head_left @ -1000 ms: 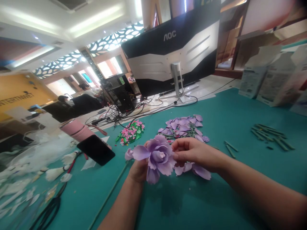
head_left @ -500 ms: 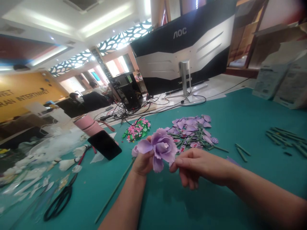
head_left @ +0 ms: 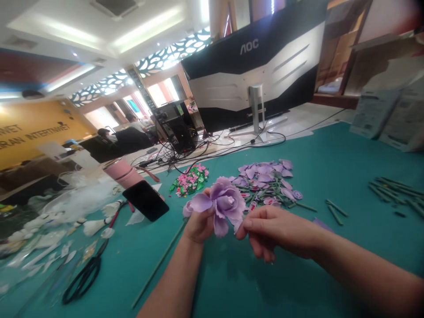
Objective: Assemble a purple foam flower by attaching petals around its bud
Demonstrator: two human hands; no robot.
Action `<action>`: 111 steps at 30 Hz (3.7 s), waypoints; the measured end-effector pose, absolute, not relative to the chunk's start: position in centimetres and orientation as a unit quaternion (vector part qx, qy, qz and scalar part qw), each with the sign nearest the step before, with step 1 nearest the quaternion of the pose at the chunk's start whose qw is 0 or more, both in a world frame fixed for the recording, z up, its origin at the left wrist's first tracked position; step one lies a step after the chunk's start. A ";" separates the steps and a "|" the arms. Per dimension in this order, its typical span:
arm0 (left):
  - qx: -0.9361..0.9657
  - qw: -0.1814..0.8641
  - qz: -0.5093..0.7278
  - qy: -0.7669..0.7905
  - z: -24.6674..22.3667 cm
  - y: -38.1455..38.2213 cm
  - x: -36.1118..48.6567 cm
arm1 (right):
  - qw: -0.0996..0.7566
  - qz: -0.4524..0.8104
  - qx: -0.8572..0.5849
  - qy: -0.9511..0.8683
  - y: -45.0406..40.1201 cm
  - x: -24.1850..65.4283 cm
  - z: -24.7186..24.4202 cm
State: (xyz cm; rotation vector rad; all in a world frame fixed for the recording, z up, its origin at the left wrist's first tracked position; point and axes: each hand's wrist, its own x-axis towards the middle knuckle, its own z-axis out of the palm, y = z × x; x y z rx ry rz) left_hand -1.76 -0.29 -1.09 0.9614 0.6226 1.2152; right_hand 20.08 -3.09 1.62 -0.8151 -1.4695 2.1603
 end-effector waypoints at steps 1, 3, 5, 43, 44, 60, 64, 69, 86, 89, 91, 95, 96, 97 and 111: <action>0.425 0.669 0.542 0.280 -1.1 -0.3 -1.6 | 0.194 0.773 -0.291 -0.529 -3.2 19.9 1.5; 0.415 0.665 0.547 0.293 -1.1 -0.3 -1.4 | 0.187 0.780 -0.283 -0.526 -3.5 19.4 1.1; 0.404 0.661 0.551 0.310 -1.3 -0.4 -1.2 | 0.194 0.797 -0.261 -0.509 -3.8 18.7 0.5; 0.555 0.465 0.587 0.363 -1.6 -0.4 0.6 | 0.404 -0.083 -0.278 -0.867 -5.4 18.4 -0.7; 0.561 0.459 0.588 0.359 -1.5 -0.5 0.7 | 0.409 -0.103 -0.278 -0.863 -5.3 18.5 -0.3; 0.583 0.436 0.585 0.356 -1.5 -0.5 0.4 | 0.422 -0.121 -0.292 -0.849 -4.4 18.8 -0.1; 0.580 0.446 0.584 0.352 -1.7 -0.5 0.3 | 0.426 -0.111 -0.301 -0.846 -4.6 18.8 0.1; 0.483 0.541 0.602 0.332 -1.5 -0.3 -0.2 | 0.485 0.004 -0.284 -0.827 -4.7 19.4 0.7; 0.382 0.675 0.566 0.279 -0.4 -1.0 -2.8 | 0.485 0.514 -0.440 -0.554 -2.4 20.1 0.2; 0.471 0.626 0.548 0.293 0.8 -1.0 -3.3 | 0.473 0.639 -0.403 -0.453 -2.2 19.3 0.3; 0.557 0.569 0.516 0.317 2.3 -1.4 -3.8 | 0.451 0.716 -0.368 -0.386 -2.2 18.5 0.6; 0.755 0.349 0.371 0.413 6.3 -3.6 -4.3 | 0.400 0.807 -0.308 -0.307 -3.1 17.2 1.4; 0.790 0.285 0.332 0.430 7.2 -4.4 -4.2 | 0.386 0.821 -0.292 -0.301 -3.5 17.0 1.4; 0.816 0.234 0.294 0.440 7.9 -5.1 -4.0 | 0.373 0.834 -0.276 -0.299 -4.0 16.8 1.4; 0.781 0.105 0.272 0.552 9.5 -6.9 -7.9 | 0.415 0.858 -0.274 -0.129 -6.2 15.3 0.1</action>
